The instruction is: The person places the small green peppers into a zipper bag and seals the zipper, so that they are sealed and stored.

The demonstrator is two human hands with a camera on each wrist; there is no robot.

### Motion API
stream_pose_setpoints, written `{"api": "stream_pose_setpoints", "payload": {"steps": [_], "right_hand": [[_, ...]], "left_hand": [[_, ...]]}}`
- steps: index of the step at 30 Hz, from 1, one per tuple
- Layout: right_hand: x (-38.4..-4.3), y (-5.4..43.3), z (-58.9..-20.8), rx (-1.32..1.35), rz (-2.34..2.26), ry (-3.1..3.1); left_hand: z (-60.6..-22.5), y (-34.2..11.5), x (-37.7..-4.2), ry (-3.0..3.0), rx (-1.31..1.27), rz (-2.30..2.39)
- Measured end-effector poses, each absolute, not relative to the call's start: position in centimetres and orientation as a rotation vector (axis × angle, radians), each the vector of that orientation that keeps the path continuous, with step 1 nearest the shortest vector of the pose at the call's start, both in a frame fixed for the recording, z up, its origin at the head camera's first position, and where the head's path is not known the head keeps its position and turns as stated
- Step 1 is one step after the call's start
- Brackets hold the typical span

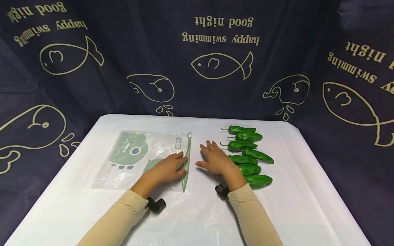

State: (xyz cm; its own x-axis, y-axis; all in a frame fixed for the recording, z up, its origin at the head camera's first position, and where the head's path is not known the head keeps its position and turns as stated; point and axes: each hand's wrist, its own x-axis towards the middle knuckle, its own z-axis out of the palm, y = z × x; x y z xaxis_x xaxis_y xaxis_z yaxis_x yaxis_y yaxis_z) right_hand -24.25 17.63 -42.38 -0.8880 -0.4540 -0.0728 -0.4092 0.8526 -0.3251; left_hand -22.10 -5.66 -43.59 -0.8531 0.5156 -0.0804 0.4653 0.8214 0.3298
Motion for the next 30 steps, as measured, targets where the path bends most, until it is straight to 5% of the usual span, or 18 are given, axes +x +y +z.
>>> {"api": "stream_pose_setpoints", "payload": {"steps": [30], "right_hand": [[-28.2,13.5,-42.7,-0.76,-0.154,2.754]], "left_hand": [[-43.5,-5.6,-21.5,2.817,0.727,0.549]]}}
